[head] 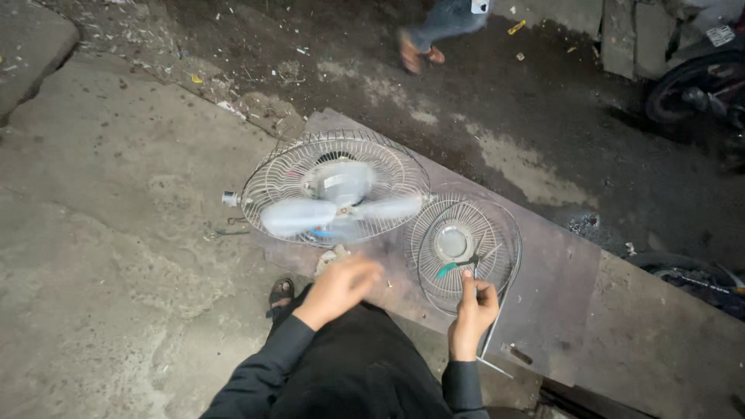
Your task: The person disassembles a table fan by removing the front grill and blades, then uses a screwdriver and pliers to adjust the motor and wiring. The person reassembles the fan and tests it by spinning the blades.
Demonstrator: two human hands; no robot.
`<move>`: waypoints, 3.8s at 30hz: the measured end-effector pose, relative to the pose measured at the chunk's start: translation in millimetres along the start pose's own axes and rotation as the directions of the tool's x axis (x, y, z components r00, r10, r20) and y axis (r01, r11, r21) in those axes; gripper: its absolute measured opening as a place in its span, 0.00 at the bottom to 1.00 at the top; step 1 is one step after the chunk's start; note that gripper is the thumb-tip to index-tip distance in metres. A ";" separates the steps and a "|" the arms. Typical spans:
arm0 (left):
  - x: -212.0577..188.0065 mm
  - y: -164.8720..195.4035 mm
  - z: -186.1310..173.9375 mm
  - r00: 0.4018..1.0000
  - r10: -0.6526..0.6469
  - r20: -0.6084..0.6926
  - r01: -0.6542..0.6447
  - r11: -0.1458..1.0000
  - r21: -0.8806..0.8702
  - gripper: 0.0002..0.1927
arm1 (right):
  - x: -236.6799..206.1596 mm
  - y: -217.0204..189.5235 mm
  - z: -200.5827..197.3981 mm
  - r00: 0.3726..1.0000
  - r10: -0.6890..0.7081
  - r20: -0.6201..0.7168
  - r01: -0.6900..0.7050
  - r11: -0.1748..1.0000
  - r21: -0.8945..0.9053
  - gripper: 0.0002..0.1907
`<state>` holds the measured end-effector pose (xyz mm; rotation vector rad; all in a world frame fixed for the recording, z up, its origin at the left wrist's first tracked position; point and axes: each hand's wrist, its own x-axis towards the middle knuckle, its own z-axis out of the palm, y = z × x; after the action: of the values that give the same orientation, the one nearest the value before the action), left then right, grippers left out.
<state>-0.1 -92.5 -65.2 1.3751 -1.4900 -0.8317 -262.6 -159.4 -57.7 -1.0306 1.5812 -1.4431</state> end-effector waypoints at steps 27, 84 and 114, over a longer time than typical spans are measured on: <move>20.6 17.7 -8.6 0.962 0.010 -0.273 0.009 0.998 0.069 0.28 | -35.2 62.8 -37.6 0.982 0.174 -0.078 -0.173 0.985 0.026 0.19; 9.7 14.0 6.7 0.963 0.024 -0.269 0.045 0.968 0.248 0.11 | -43.4 61.9 -33.5 0.906 0.423 0.014 -0.419 0.890 0.181 0.21; -4.5 12.7 12.1 0.956 0.293 0.004 -0.291 0.946 0.146 0.09 | -40.9 62.9 -26.7 0.903 0.429 0.028 -0.427 0.885 0.186 0.20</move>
<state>-16.2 -87.4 -58.6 1.2203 -1.7167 -0.5310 -275.6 -108.7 -117.8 -0.5167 1.5284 -1.2596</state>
